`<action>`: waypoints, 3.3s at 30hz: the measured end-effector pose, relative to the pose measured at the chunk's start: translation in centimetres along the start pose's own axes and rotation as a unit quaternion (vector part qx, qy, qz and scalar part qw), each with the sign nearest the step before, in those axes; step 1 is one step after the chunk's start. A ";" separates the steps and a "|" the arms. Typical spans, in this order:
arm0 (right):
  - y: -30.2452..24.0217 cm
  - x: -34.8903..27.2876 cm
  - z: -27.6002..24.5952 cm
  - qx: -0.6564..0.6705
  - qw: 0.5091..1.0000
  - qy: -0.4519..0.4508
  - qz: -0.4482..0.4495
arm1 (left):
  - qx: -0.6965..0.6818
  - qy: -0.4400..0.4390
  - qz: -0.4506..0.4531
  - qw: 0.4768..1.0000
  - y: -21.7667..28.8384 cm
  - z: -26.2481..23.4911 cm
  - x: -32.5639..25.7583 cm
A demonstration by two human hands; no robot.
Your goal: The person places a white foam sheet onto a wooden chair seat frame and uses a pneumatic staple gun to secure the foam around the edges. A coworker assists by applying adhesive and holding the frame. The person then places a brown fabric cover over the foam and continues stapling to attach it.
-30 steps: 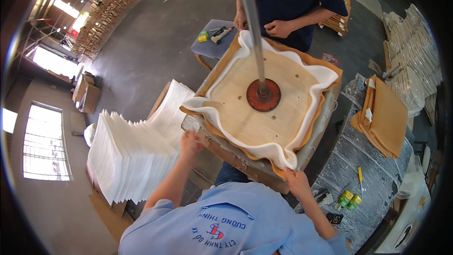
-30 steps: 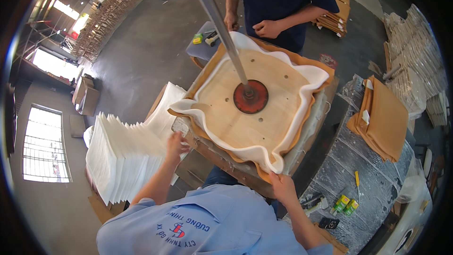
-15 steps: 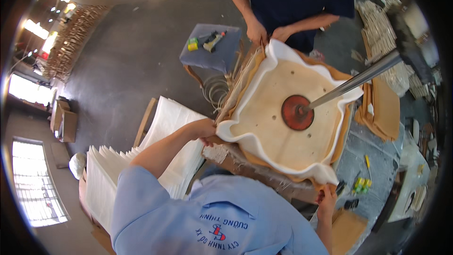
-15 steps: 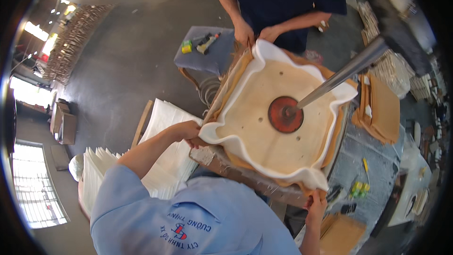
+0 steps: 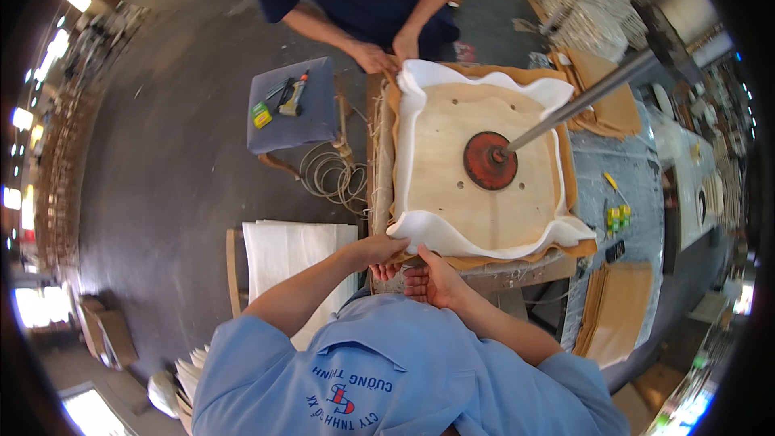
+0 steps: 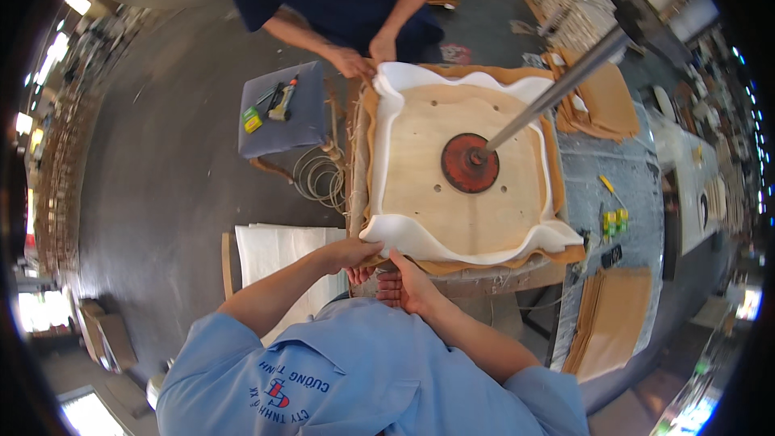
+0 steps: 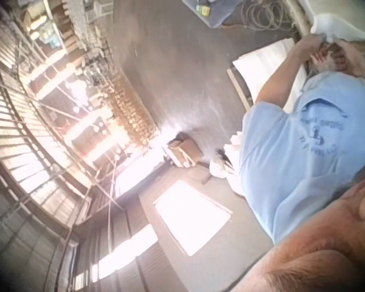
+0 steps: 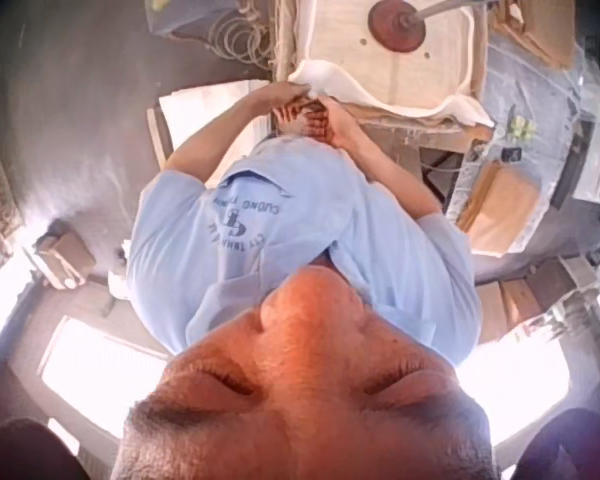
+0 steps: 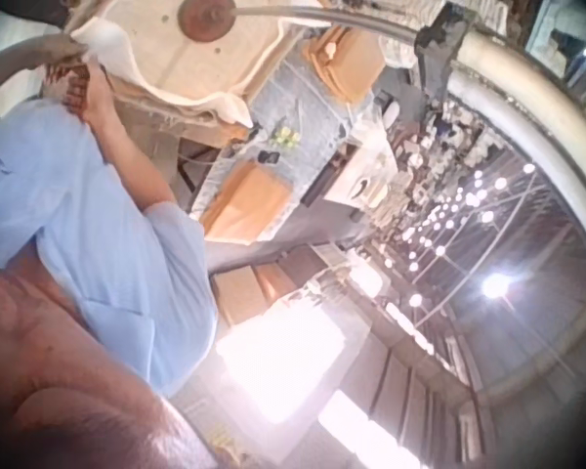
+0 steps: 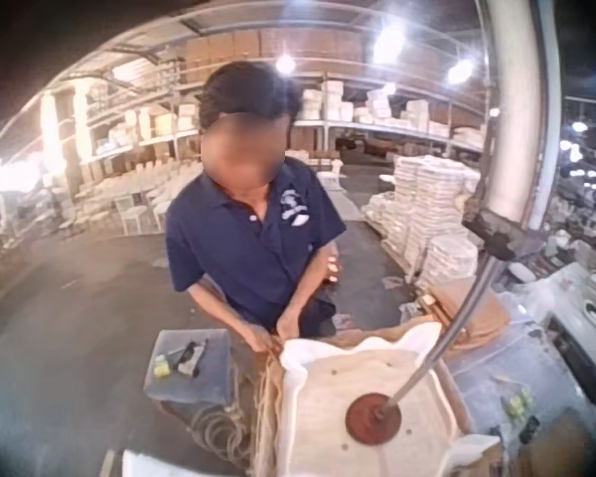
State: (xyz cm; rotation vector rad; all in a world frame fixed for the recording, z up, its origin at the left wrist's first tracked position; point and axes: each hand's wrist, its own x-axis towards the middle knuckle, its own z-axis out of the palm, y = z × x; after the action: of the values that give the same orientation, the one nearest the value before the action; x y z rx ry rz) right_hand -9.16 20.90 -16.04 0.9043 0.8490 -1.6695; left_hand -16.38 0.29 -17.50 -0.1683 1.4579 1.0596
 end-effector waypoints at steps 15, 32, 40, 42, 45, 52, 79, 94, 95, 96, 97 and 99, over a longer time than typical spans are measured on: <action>0.9 2.1 4.4 -0.046 0.963 0.192 -0.185 | -0.160 0.019 0.184 0.970 -2.6 1.0 0.2; 4.0 -4.0 -2.2 -0.139 0.946 0.119 -0.269 | -0.104 -0.075 0.206 0.970 -4.1 1.5 -7.7; 0.7 -7.7 -11.8 0.235 0.937 0.152 -0.207 | -0.106 -0.107 0.143 0.978 -0.3 8.0 -1.6; -0.4 -7.4 -12.0 0.240 0.943 0.159 -0.165 | -0.228 -0.106 0.030 0.967 1.8 9.8 0.2; -2.1 -6.9 -12.1 0.224 0.950 0.186 -0.111 | -0.382 -0.084 -0.040 0.919 2.4 11.2 1.6; -6.3 -7.2 -12.4 0.081 0.981 0.171 0.040 | -0.468 0.047 -0.075 0.879 4.5 14.7 3.9; -0.8 -10.7 -18.9 -0.121 0.970 0.095 -0.188 | -0.433 0.089 0.190 0.877 -0.4 16.7 5.0; -5.0 -12.1 -21.9 -0.053 0.980 0.183 -0.058 | -0.443 0.052 -0.002 0.895 9.4 23.4 9.8; -5.2 -12.0 -21.9 -0.052 0.980 0.185 -0.053 | -0.432 0.073 -0.016 0.899 10.0 23.6 9.7; -5.7 -11.9 -21.8 -0.054 0.981 0.182 -0.038 | -0.428 0.082 -0.023 0.900 10.5 23.8 9.6; -6.2 -11.7 -21.8 -0.057 0.982 0.179 -0.023 | -0.424 0.090 -0.030 0.901 11.0 23.8 9.5; -7.4 -11.7 -21.1 -0.077 0.982 0.173 0.012 | -0.420 0.106 -0.036 0.901 11.4 23.9 9.4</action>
State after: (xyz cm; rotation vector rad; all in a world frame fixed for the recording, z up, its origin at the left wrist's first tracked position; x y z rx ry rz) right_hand -10.50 46.05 -14.95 1.1087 1.1797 -1.4242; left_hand -8.99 27.28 -15.39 -0.9698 1.0753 1.5897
